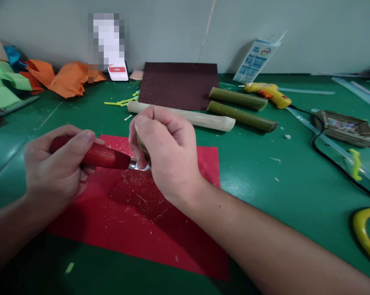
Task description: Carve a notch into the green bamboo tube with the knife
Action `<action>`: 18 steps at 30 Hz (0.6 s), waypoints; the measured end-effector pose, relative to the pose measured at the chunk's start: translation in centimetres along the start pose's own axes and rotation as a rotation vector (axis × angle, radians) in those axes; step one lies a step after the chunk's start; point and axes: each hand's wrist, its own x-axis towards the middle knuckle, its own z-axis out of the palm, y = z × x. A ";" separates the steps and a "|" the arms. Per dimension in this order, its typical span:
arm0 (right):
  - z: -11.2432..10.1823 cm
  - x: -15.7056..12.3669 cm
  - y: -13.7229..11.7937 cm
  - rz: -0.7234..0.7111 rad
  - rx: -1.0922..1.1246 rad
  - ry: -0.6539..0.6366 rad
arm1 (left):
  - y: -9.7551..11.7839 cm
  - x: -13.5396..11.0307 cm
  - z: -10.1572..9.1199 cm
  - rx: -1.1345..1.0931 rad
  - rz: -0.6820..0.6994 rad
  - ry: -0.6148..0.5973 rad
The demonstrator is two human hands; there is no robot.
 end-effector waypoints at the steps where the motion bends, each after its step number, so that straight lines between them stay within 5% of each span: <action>1: 0.0 0.0 0.1 -0.008 0.018 -0.002 | -0.1 0.0 0.1 -0.019 -0.039 0.001; 9: -0.2 -0.1 0.5 -0.014 0.085 0.006 | -0.2 -0.3 -0.2 -0.038 -0.162 -0.100; 11: -0.2 -0.1 0.4 -0.008 0.088 -0.009 | 0.0 0.0 -0.9 0.073 -0.031 -0.166; 15: -0.5 -0.1 0.0 0.014 0.078 -0.054 | 0.3 1.2 -2.6 0.443 0.492 -0.263; 18: -0.7 0.0 -0.2 0.026 0.064 -0.085 | 0.6 1.9 -3.4 0.600 0.743 -0.342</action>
